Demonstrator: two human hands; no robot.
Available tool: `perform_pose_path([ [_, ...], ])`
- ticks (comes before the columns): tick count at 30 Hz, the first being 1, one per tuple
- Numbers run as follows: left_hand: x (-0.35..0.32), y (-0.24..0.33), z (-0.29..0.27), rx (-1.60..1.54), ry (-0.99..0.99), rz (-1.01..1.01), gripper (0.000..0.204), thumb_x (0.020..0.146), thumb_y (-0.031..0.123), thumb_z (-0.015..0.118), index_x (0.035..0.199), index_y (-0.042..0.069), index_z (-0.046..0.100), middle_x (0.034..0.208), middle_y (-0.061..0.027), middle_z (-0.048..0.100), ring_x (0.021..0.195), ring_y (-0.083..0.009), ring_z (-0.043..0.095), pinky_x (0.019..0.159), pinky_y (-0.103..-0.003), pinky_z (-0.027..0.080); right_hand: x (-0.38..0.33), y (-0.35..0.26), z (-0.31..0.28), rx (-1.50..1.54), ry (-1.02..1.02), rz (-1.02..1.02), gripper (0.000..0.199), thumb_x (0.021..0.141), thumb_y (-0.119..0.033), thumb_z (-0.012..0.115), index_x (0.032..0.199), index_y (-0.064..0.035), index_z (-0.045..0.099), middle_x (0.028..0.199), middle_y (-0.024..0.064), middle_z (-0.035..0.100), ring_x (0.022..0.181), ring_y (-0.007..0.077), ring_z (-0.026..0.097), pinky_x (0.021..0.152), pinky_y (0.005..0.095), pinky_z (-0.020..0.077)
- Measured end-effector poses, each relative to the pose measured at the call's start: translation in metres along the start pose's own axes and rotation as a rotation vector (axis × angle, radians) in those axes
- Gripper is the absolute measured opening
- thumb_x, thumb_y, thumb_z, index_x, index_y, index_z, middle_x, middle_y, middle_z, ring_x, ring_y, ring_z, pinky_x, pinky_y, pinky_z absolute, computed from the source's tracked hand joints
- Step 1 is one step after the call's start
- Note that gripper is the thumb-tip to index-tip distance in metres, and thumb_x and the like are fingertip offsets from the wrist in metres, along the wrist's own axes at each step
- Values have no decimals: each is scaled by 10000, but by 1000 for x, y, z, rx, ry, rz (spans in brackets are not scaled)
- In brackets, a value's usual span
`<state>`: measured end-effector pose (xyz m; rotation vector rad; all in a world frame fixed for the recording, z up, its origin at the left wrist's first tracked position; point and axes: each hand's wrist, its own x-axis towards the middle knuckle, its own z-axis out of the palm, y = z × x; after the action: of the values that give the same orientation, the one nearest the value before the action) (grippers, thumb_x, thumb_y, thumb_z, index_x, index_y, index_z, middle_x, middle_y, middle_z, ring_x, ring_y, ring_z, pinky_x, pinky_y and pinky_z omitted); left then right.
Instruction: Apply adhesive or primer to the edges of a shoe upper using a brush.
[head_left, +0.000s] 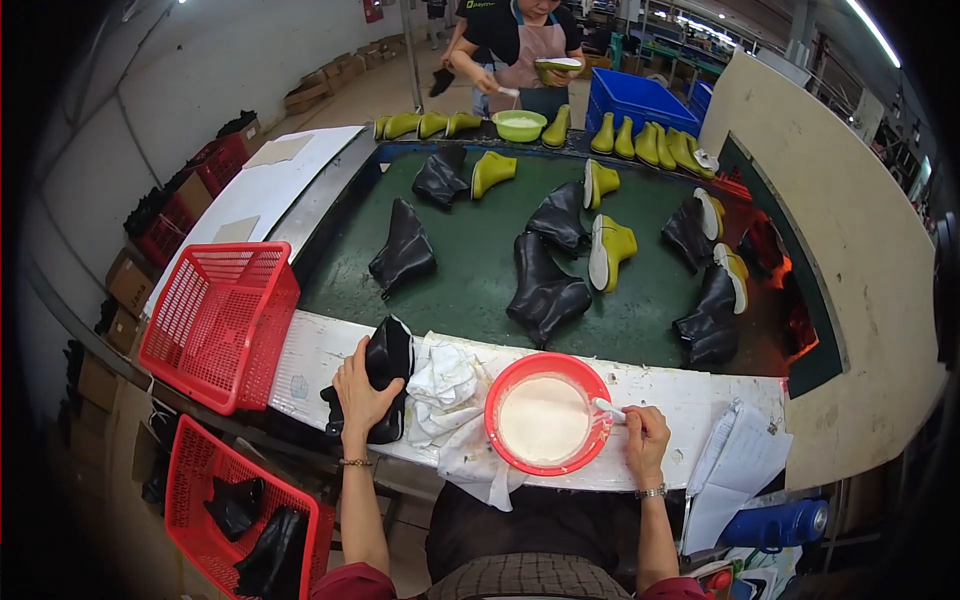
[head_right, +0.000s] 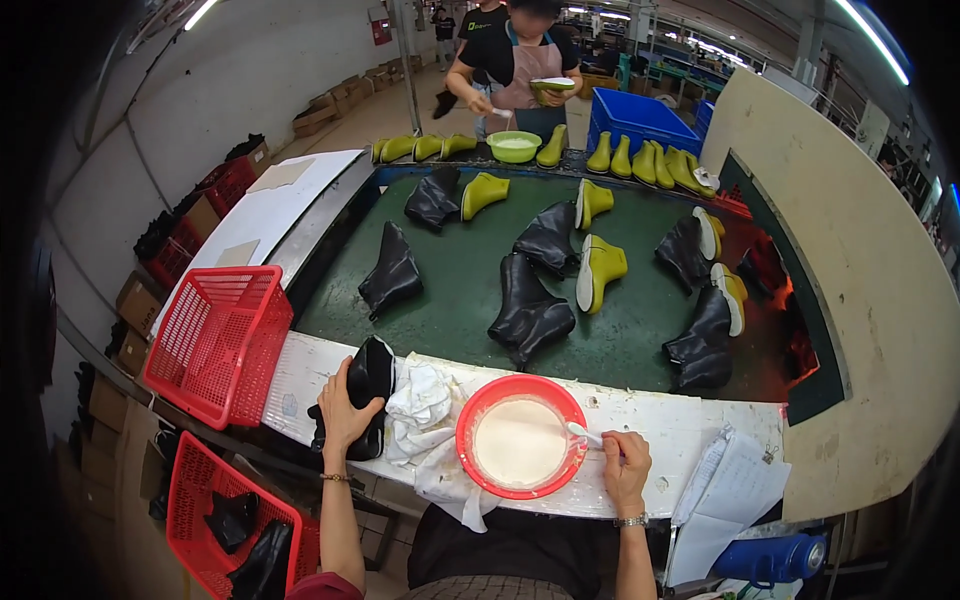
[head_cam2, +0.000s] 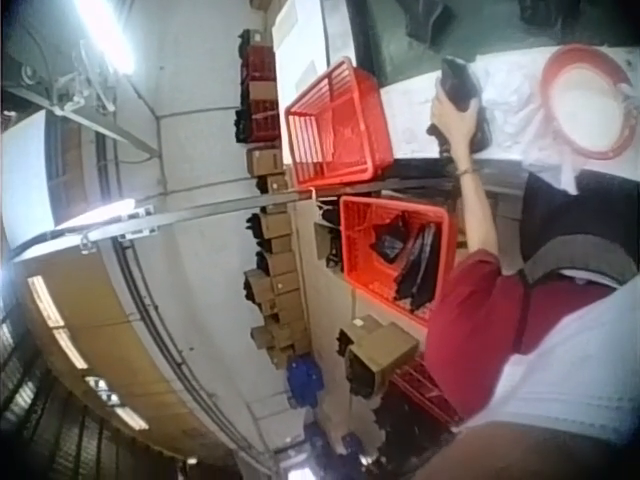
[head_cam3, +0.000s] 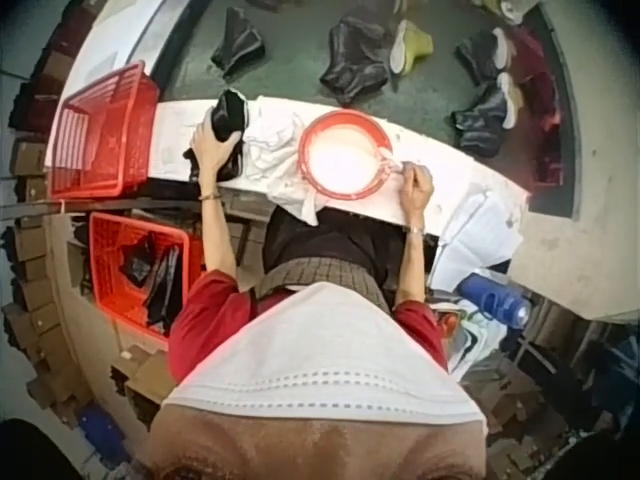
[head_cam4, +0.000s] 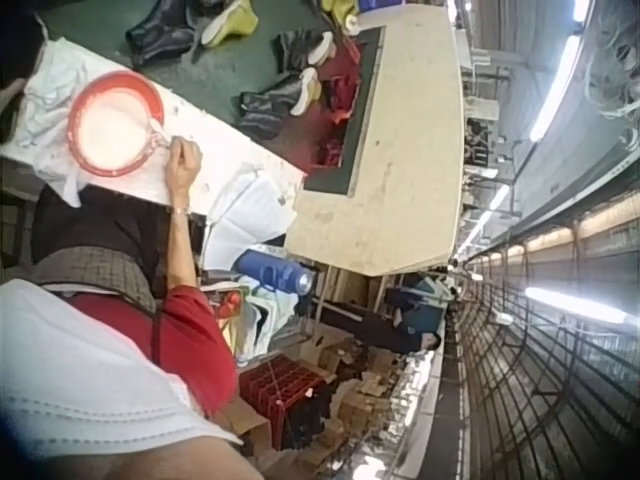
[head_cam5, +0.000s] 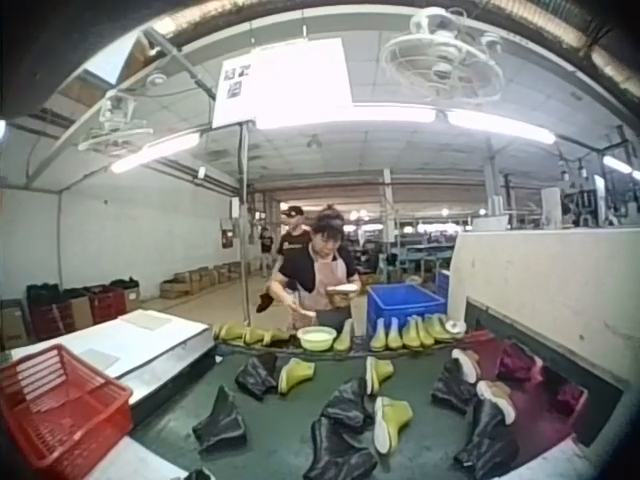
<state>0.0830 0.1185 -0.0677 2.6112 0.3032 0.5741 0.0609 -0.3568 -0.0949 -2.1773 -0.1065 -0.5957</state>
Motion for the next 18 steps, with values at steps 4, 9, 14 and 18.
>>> perform_pose_path([
  [4,-1,0,-2,0,7,-10,943,693,367,803,1504,104,402,1271,-148,566,1171,-340,519,1079,-464,326,-2,8,3,33,17,49,180,978,-160,619,912,-29,722,760,96,621,734,251,574,705,361,444],
  [9,-2,-2,-1,-3,28,0,932,685,383,816,1486,103,431,1247,-146,578,1168,-342,524,1075,-462,332,-3,9,6,65,19,86,209,997,-167,597,917,-20,723,758,100,622,716,242,579,686,352,449],
  [14,0,0,-3,-6,17,-11,934,676,389,829,1479,105,445,1197,-152,587,1143,-341,537,1057,-451,342,-2,8,6,58,21,90,219,1000,-166,593,919,-7,719,760,108,618,712,240,576,673,348,445],
  [18,-2,-2,-5,-22,14,-6,956,700,406,823,1508,107,409,1247,-160,575,1171,-345,526,1068,-451,330,-3,3,4,69,29,101,218,1000,-156,588,919,1,715,764,110,614,704,237,566,668,347,439],
])
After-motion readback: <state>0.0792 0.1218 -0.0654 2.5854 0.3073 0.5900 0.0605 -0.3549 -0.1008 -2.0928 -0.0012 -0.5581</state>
